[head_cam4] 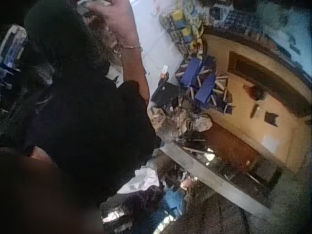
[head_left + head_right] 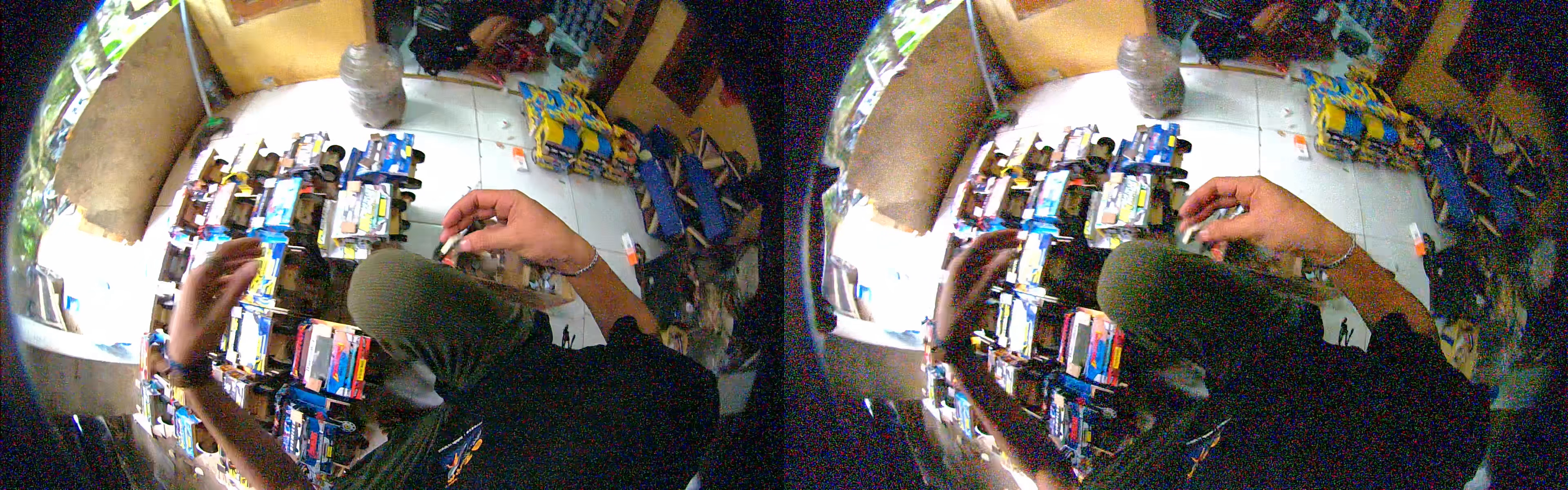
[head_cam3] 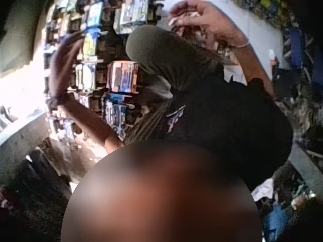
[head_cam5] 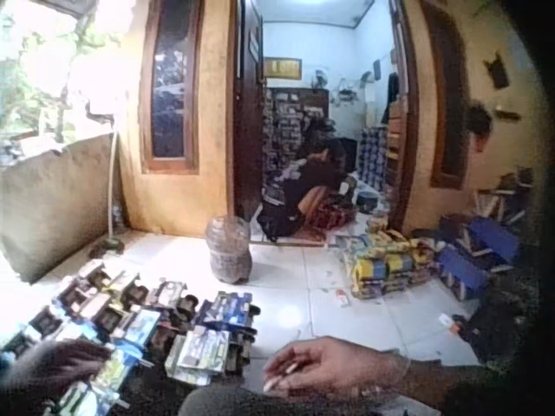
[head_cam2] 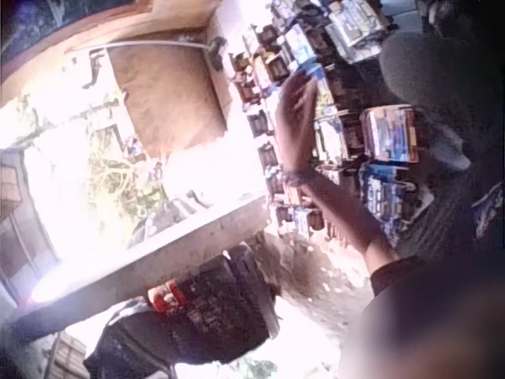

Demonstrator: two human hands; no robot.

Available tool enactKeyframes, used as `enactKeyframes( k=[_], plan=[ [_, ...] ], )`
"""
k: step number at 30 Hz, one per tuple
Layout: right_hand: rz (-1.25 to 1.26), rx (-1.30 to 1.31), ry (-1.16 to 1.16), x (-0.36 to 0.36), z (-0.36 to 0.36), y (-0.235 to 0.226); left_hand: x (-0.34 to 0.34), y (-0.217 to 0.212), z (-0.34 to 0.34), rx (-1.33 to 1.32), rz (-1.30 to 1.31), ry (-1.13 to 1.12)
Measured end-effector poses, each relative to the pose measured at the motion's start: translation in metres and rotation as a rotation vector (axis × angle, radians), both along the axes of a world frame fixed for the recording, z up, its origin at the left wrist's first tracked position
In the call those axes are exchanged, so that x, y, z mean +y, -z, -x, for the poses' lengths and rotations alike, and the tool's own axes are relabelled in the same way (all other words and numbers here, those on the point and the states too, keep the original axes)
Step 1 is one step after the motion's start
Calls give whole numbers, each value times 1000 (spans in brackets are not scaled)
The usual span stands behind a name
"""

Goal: The person assembles toy trucks by inserting small parts into the packaging and securing them with a hammer. They repeatedly reach for parts from a box, place them into the toy packaging, and tap them into place.

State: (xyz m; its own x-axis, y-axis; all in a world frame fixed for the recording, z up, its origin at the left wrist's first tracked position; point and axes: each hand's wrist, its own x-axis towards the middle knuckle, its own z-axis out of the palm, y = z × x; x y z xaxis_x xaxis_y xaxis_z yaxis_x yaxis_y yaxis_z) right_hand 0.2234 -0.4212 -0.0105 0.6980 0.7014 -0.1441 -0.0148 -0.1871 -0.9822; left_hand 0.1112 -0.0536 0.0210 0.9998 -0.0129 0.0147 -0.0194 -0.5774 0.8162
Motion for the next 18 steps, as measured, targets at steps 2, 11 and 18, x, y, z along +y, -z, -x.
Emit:
enactKeyframes(
  k=[2, 11, 18],
  plan=[
    [-125, 8, -72, 10, 3, -14, -32, -4, -4, -20, 101, 170],
    [-344, -160, -73, 50, 16, -24, -101, -5, -21, 89, 743, 283],
    [-312, -278, -51, 50, 27, -20, -98, 7, -25, 94, 808, 275]
  ],
)
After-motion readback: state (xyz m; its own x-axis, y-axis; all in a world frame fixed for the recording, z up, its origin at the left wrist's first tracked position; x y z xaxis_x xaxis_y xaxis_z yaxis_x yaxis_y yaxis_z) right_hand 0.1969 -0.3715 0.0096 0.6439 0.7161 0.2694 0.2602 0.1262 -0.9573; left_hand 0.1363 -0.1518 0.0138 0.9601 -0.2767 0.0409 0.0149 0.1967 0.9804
